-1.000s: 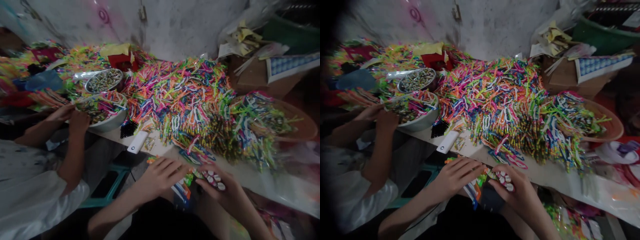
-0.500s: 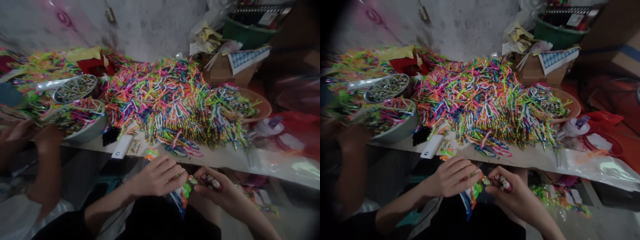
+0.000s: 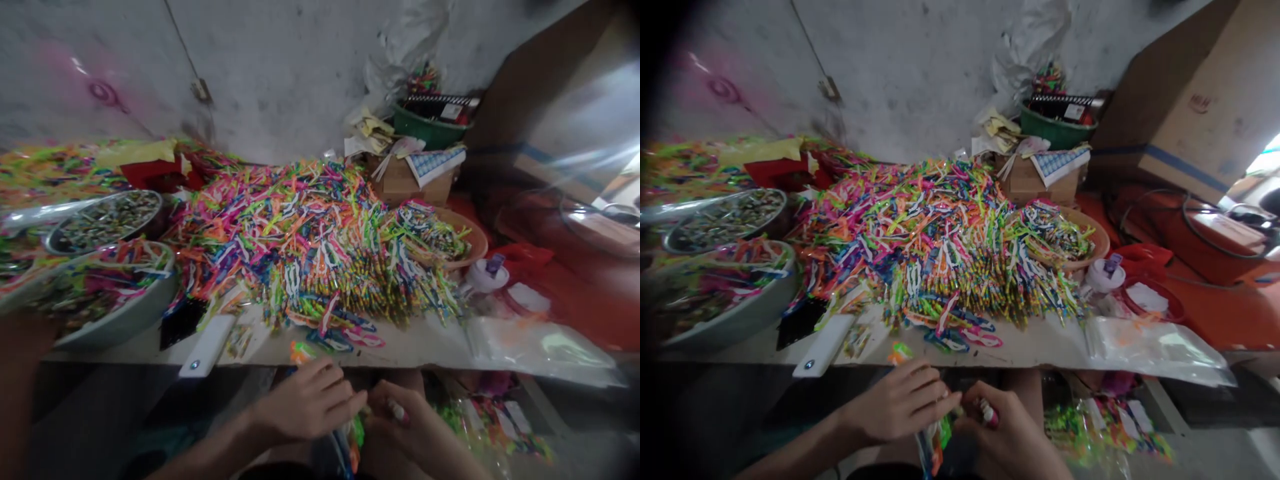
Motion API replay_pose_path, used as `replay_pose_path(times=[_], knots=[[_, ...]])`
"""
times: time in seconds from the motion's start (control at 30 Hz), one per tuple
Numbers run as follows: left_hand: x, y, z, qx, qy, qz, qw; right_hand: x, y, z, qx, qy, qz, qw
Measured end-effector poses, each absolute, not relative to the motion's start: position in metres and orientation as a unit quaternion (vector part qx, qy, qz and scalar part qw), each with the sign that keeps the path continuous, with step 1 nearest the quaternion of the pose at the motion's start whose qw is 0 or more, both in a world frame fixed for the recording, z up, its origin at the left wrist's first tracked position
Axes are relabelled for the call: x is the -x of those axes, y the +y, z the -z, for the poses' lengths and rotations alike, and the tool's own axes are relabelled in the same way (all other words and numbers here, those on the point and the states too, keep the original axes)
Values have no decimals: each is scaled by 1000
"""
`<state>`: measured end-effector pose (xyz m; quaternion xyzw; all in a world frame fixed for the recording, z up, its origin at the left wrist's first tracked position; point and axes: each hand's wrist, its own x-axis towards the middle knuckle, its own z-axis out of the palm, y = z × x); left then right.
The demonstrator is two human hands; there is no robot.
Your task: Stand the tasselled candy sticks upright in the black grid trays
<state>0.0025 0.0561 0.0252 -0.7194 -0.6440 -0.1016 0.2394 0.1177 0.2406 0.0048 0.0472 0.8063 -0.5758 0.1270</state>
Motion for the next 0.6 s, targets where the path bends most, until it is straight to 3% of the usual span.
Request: replay_pose_path(times=[0.17,0.33,0.5,0.6], knots=[[2,48,-28,707,-653,131,238,-111,247,9,-27,855,492,162],[1,19,0,552,-742,313,215,-60,282,16,-61,863,499,53],[-4,6,52,185,-856,482,-11,38,337,-3,-165,884,421,-115],[-7,-1,63,130,-847,508,-87,72,355,-8,-246,901,314,-169]])
